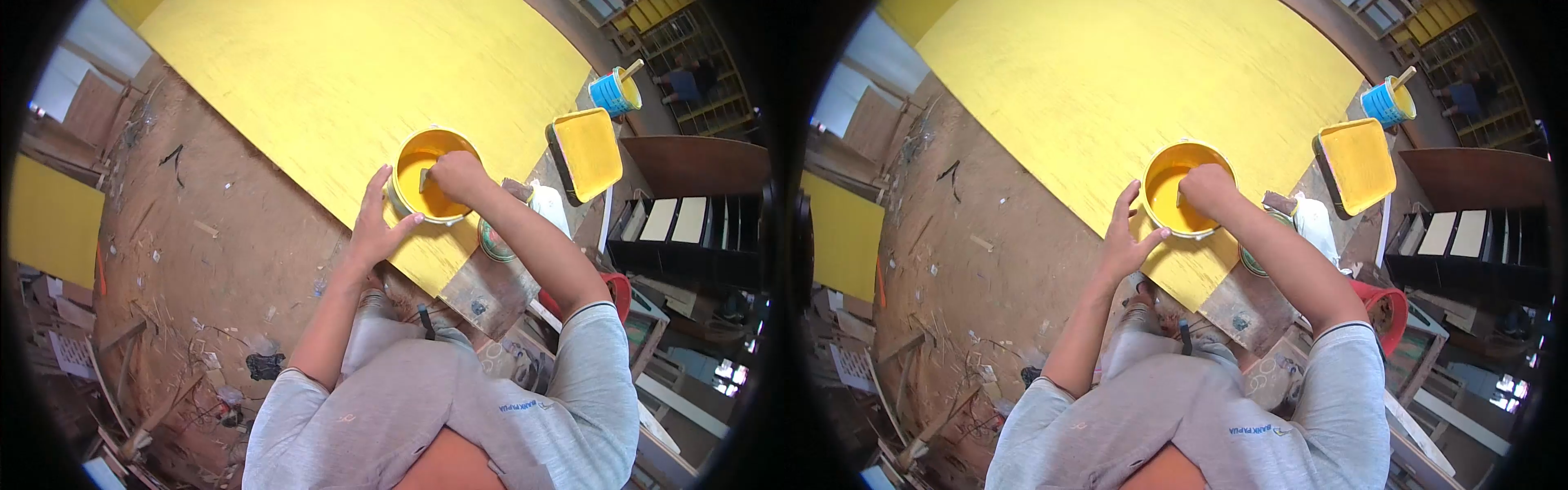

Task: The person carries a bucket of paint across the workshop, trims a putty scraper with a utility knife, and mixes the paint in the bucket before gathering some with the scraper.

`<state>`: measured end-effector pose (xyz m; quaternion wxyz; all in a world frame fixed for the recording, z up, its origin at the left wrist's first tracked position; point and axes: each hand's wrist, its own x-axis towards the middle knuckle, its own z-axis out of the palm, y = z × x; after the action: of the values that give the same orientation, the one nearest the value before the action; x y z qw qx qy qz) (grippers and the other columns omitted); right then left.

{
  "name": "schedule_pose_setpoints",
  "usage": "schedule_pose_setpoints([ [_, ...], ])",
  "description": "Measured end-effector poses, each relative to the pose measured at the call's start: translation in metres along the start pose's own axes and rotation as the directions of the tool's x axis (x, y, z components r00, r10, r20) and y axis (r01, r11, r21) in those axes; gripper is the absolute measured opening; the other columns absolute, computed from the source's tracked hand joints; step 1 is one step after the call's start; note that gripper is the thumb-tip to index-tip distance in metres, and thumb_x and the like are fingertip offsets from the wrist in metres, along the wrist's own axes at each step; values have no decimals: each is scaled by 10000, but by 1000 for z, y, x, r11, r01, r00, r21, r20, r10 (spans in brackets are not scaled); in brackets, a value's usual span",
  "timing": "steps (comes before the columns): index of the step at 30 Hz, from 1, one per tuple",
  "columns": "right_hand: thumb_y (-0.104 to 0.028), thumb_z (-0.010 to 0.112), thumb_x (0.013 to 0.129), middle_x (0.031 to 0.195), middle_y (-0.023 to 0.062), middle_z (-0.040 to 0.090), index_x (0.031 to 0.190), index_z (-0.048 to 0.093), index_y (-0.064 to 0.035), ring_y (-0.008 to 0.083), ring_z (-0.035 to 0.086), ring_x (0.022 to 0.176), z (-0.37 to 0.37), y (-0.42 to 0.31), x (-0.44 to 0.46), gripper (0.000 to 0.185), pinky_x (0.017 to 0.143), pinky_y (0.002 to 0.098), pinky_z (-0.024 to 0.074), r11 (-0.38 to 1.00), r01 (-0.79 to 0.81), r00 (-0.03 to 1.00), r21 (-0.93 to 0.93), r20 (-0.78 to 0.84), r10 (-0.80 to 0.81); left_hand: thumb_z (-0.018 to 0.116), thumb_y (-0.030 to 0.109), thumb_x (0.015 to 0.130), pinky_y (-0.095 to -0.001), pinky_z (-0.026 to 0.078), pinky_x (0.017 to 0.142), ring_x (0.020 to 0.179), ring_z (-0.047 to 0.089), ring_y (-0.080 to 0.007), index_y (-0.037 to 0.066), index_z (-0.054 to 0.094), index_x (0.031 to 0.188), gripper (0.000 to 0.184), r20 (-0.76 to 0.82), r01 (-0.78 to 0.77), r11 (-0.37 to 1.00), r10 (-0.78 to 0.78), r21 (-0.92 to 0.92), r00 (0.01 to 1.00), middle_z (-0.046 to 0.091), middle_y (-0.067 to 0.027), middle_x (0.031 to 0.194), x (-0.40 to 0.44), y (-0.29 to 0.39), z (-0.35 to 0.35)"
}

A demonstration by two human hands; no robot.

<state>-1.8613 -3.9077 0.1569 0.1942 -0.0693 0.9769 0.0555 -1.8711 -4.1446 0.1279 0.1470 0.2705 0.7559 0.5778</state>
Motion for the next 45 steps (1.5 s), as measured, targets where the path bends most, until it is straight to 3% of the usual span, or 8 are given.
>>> schedule_pose_setpoints([
  [10,-171,637,867,892,127,776,890,787,-77,303,761,845,7,-9,17,179,740,433,608,982,-51,995,182,89,35,878,155,841,-470,468,1128,1434,471,-325,43,249,1578,976,129,-81,996,84,-24,988,342,-223,1618,19,-17,2],
  [18,-155,722,815,939,189,765,913,776,-41,342,756,901,2,-26,18,160,825,446,609,882,-341,935,326,216,282,884,182,837,-479,454,1142,1441,462,-334,70,249,1576,981,151,-61,998,65,-26,986,349,-220,1611,20,-21,1],
  [30,-174,685,835,981,219,763,966,786,-38,366,747,968,9,-23,20,214,890,469,591,693,-541,841,477,291,457,877,226,846,-485,405,1179,1460,427,-378,3,252,1558,974,122,-127,991,130,-36,984,360,-281,1588,21,-24,1],
  [33,-176,684,826,963,204,768,947,789,-45,353,752,944,6,-22,14,206,862,464,596,677,-515,853,526,241,463,878,228,844,-484,409,1176,1458,427,-383,-1,254,1554,973,129,-139,990,143,-39,981,356,-282,1588,21,-27,2],
  [36,-171,678,830,932,179,773,884,788,-54,317,763,903,-7,-19,10,170,800,448,603,918,-294,947,267,213,241,877,227,846,-480,420,1168,1454,430,-384,4,262,1551,962,118,-146,988,150,-40,982,352,-282,1589,21,-27,1],
  [39,-177,652,854,880,140,773,837,787,-73,280,766,852,19,-20,13,171,742,429,603,991,-111,994,68,21,110,878,221,844,-477,436,1154,1452,431,-382,14,270,1549,953,118,-161,986,164,-38,979,350,-278,1592,21,-30,3],
  [42,-193,582,930,750,140,712,934,749,-85,291,742,793,29,-14,17,199,668,428,582,998,64,998,15,11,-64,880,220,843,-477,449,1141,1450,434,-381,29,274,1553,952,110,-167,985,170,-32,979,348,-269,1596,22,-28,1],
  [45,-193,585,916,781,146,731,966,744,-68,310,743,781,32,-18,19,209,679,445,585,986,-67,998,156,17,65,882,224,841,-479,456,1133,1448,436,-381,44,273,1559,959,120,-138,990,140,-21,983,347,-259,1598,22,-26,3],
])
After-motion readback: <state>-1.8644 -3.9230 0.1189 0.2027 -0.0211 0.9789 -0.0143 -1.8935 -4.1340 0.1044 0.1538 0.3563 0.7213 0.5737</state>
